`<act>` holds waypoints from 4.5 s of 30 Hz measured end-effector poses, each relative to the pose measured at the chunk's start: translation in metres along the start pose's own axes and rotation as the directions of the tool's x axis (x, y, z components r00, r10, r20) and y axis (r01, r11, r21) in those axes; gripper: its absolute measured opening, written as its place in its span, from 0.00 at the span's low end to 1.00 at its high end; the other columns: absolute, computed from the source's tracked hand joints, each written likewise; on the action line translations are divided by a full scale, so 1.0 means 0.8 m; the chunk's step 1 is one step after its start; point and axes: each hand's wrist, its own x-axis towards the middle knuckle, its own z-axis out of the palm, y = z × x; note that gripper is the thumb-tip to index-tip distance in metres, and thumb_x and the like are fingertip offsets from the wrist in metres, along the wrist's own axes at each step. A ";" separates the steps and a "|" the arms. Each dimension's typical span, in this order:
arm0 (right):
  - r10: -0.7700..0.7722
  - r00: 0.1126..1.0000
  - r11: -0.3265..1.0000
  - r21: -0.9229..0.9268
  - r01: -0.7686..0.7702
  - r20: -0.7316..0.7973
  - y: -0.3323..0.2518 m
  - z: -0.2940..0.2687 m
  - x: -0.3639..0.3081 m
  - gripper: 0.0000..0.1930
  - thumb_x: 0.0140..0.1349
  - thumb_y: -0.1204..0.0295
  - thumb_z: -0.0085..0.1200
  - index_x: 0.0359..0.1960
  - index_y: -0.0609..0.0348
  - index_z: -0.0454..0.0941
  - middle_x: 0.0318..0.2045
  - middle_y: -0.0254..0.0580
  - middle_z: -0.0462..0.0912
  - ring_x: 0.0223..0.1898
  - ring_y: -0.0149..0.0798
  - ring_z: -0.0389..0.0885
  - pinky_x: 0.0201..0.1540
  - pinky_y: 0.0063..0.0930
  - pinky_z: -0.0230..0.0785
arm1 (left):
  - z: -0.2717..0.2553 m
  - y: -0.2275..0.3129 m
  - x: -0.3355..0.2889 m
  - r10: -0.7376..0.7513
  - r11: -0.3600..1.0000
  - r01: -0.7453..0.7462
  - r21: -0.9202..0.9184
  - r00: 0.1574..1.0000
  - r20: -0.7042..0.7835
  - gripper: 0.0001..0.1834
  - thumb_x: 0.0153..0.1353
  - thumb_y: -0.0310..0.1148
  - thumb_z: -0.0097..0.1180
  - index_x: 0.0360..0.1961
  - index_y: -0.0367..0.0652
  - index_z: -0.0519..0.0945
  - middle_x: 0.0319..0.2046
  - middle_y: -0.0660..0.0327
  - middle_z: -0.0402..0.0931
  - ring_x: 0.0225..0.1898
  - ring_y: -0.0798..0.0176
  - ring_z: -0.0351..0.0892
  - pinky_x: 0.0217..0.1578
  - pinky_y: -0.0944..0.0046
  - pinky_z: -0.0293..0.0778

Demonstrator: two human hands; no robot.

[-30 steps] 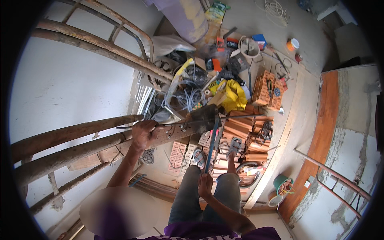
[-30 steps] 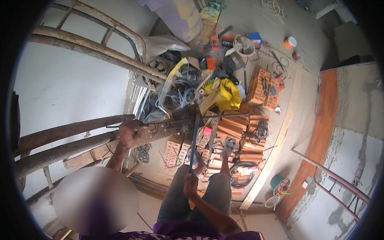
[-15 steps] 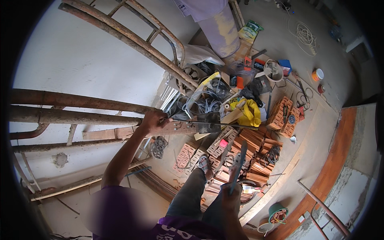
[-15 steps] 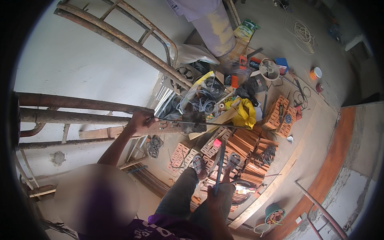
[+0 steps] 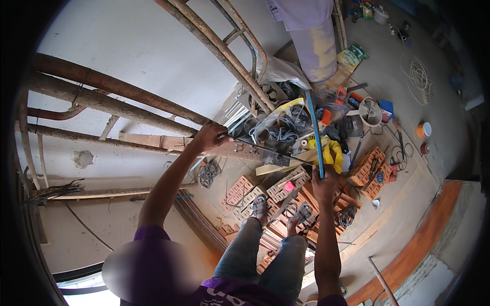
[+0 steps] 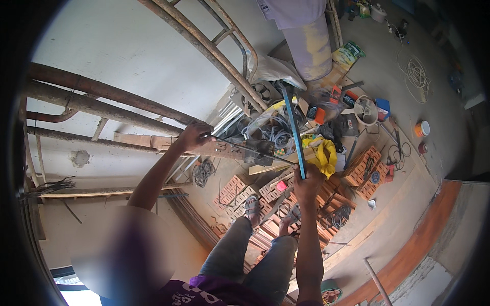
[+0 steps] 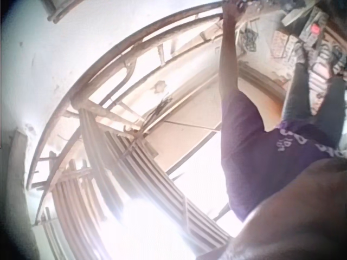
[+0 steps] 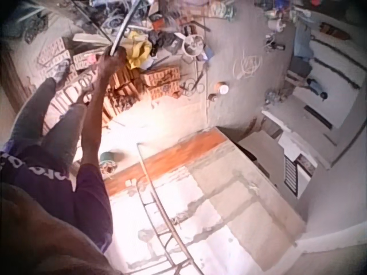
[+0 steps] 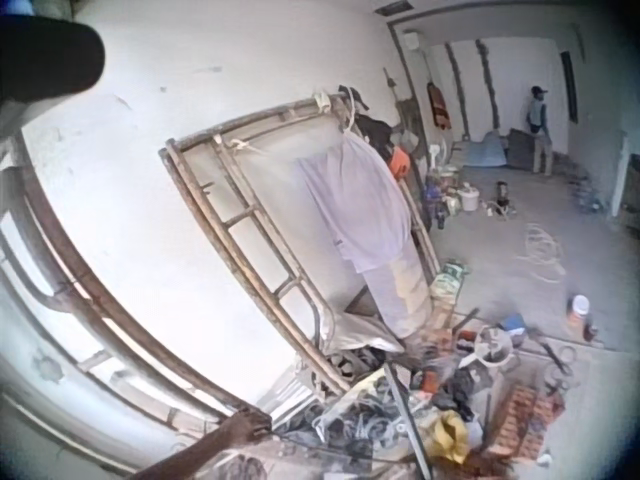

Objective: The person uses a hammer to repeatedly strike a metal rod held against a wooden beam. The person adjusts the rod's position and strikes it multiple times to bend or shape it.

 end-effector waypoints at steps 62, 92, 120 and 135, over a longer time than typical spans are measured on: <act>0.692 0.607 0.677 -0.060 -0.733 0.390 0.117 -0.143 -0.278 0.30 0.69 0.47 0.45 0.16 0.61 0.67 0.09 0.34 0.65 0.12 0.31 0.68 0.18 0.32 0.61 | 0.117 0.401 -0.032 -0.634 -0.146 0.075 -0.986 0.758 0.152 0.12 0.73 0.33 0.43 0.49 0.35 0.66 0.41 0.50 0.80 0.43 0.60 0.81 0.44 0.62 0.78; 0.772 0.481 0.636 -0.517 -0.573 0.416 0.214 -0.136 -0.414 0.34 0.64 0.43 0.47 0.23 0.69 0.79 0.18 0.55 0.79 0.25 0.51 0.81 0.30 0.46 0.68 | 0.173 0.366 0.134 -0.915 -0.267 -0.272 -0.925 0.374 0.155 0.17 0.65 0.38 0.58 0.42 0.37 0.67 0.32 0.54 0.80 0.32 0.62 0.84 0.28 0.64 0.84; 0.633 0.770 0.728 0.279 -0.626 0.075 0.120 -0.159 -0.256 0.21 0.72 0.57 0.44 0.22 0.53 0.61 0.13 0.27 0.60 0.13 0.25 0.58 0.15 0.24 0.52 | 0.219 0.366 0.129 -0.700 -0.706 -0.305 -0.639 0.432 0.568 0.25 0.65 0.44 0.58 0.49 0.30 0.71 0.43 0.53 0.77 0.42 0.56 0.82 0.43 0.63 0.84; 0.707 0.697 0.558 0.703 -0.441 -0.124 0.016 -0.088 0.047 0.19 0.66 0.59 0.56 0.48 0.63 0.74 0.44 0.42 0.83 0.45 0.26 0.82 0.18 0.14 0.54 | 0.226 0.349 0.119 -0.628 -0.744 -0.257 -0.617 0.585 0.514 0.23 0.68 0.44 0.53 0.53 0.35 0.70 0.48 0.53 0.76 0.48 0.59 0.79 0.52 0.65 0.79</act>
